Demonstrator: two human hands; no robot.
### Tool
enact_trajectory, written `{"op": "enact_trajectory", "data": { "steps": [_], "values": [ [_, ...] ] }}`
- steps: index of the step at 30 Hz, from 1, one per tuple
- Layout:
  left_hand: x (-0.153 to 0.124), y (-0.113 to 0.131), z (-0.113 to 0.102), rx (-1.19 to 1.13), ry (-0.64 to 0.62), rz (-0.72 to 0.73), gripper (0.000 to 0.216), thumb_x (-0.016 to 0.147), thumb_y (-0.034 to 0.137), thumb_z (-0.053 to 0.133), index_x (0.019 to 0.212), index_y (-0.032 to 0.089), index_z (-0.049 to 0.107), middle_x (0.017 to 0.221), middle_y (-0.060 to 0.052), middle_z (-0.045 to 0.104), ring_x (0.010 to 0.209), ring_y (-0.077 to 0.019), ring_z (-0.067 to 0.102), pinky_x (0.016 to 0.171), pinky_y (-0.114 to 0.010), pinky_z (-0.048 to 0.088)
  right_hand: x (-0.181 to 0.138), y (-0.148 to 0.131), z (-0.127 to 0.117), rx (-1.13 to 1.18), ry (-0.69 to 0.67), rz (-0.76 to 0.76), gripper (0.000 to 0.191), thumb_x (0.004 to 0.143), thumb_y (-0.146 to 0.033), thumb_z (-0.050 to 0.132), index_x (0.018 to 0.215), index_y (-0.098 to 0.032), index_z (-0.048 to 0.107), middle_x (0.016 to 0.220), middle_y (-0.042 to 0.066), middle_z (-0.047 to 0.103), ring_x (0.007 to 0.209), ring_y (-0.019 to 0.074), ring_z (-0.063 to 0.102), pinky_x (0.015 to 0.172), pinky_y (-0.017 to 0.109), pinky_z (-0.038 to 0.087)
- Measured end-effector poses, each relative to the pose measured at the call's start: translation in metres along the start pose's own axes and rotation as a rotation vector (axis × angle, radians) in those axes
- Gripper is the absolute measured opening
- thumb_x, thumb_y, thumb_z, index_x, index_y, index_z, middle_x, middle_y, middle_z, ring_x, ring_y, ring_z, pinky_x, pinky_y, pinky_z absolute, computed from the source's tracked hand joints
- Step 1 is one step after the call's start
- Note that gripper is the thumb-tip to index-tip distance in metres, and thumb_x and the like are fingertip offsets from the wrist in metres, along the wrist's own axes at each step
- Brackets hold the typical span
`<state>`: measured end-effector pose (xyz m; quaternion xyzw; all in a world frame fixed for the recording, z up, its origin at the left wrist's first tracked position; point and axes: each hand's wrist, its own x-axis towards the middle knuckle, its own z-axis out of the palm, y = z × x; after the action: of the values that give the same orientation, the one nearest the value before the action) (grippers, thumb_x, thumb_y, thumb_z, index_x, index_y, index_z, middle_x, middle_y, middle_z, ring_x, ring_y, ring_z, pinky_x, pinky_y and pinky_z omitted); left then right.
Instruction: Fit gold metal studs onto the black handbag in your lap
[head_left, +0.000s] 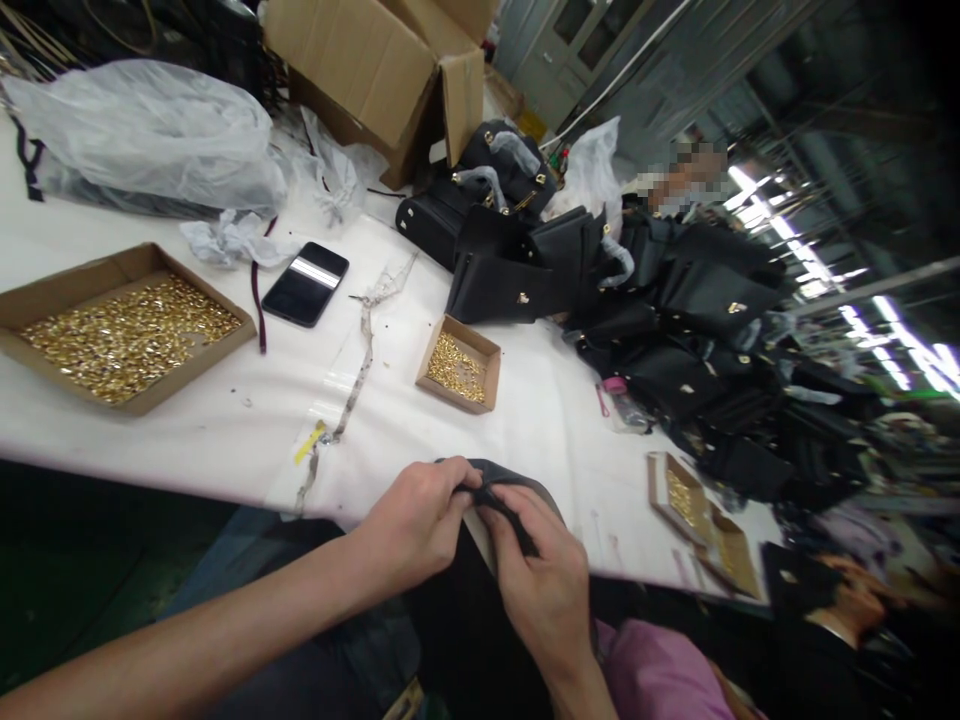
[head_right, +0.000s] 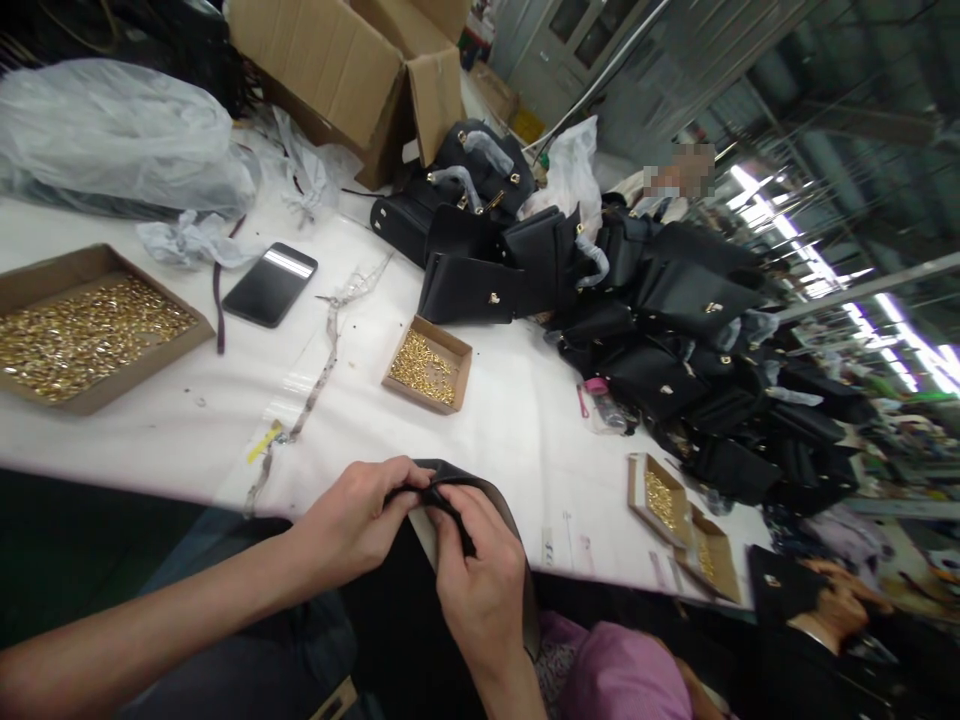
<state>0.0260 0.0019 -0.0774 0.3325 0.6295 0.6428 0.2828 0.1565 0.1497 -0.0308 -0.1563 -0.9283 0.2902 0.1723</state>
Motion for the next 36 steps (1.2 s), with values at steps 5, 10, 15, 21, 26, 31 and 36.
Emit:
{"op": "enact_trajectory", "data": {
  "steps": [5, 10, 15, 21, 26, 31, 36],
  "values": [
    [0.013, 0.008, -0.009, 0.085, -0.097, 0.006, 0.018, 0.105, 0.017, 0.056, 0.117, 0.023, 0.068, 0.11, -0.004, 0.076, 0.103, -0.0234, 0.073, 0.09, -0.034, 0.052, 0.009, 0.002, -0.006, 0.093, -0.025, 0.087, 0.017, 0.108, -0.024, 0.067, 0.118, -0.028, 0.08, 0.123, 0.004, 0.077, 0.115, 0.0236, 0.073, 0.103, 0.038, 0.06],
    [0.028, 0.018, -0.022, 0.124, -0.187, 0.006, 0.015, 0.105, 0.017, 0.058, 0.112, 0.023, 0.07, 0.105, -0.002, 0.075, 0.099, -0.0203, 0.07, 0.086, -0.032, 0.048, 0.018, 0.008, -0.012, 0.155, -0.083, 0.138, 0.016, 0.107, -0.024, 0.068, 0.116, -0.031, 0.079, 0.121, 0.001, 0.078, 0.115, 0.0226, 0.072, 0.105, 0.037, 0.056],
    [0.032, 0.025, -0.018, 0.138, -0.154, -0.036, 0.014, 0.104, 0.018, 0.059, 0.106, 0.023, 0.072, 0.097, 0.0, 0.074, 0.093, -0.0189, 0.069, 0.083, -0.032, 0.046, 0.022, 0.009, -0.013, 0.213, -0.087, 0.163, 0.015, 0.106, -0.025, 0.069, 0.113, -0.029, 0.081, 0.118, 0.002, 0.079, 0.112, 0.0234, 0.073, 0.102, 0.037, 0.057],
    [0.039, 0.022, -0.01, 0.029, -0.066, -0.17, 0.007, 0.098, 0.026, 0.067, 0.098, 0.022, 0.073, 0.086, -0.001, 0.076, 0.08, -0.0193, 0.07, 0.074, -0.032, 0.047, 0.023, 0.005, -0.014, 0.242, -0.09, 0.151, 0.015, 0.106, -0.025, 0.068, 0.111, -0.028, 0.082, 0.116, 0.004, 0.079, 0.11, 0.0244, 0.073, 0.1, 0.038, 0.057],
    [0.049, 0.019, -0.017, -0.135, -0.142, -0.3, 0.019, 0.091, 0.033, 0.075, 0.102, 0.018, 0.074, 0.086, -0.007, 0.078, 0.077, -0.0209, 0.069, 0.068, -0.03, 0.043, 0.026, 0.005, -0.015, 0.22, -0.096, 0.138, 0.018, 0.104, -0.018, 0.069, 0.112, -0.029, 0.082, 0.116, 0.002, 0.08, 0.111, 0.0228, 0.074, 0.103, 0.036, 0.055],
    [0.044, 0.017, -0.021, -0.24, -0.182, -0.349, 0.034, 0.09, 0.045, 0.08, 0.108, 0.016, 0.075, 0.091, -0.009, 0.077, 0.078, -0.0201, 0.067, 0.069, -0.028, 0.042, 0.029, 0.003, -0.017, 0.249, -0.081, 0.112, 0.022, 0.101, -0.01, 0.069, 0.108, -0.027, 0.082, 0.112, 0.0, 0.081, 0.107, 0.0194, 0.074, 0.101, 0.033, 0.055],
    [0.043, 0.018, -0.021, -0.278, -0.182, -0.399, 0.039, 0.089, 0.045, 0.084, 0.11, 0.014, 0.075, 0.087, -0.009, 0.076, 0.078, -0.0181, 0.065, 0.07, -0.027, 0.041, 0.028, 0.001, -0.018, 0.282, -0.089, 0.119, 0.024, 0.1, -0.009, 0.069, 0.109, -0.026, 0.083, 0.112, 0.0, 0.082, 0.106, 0.019, 0.075, 0.102, 0.032, 0.056]
  ]
}}
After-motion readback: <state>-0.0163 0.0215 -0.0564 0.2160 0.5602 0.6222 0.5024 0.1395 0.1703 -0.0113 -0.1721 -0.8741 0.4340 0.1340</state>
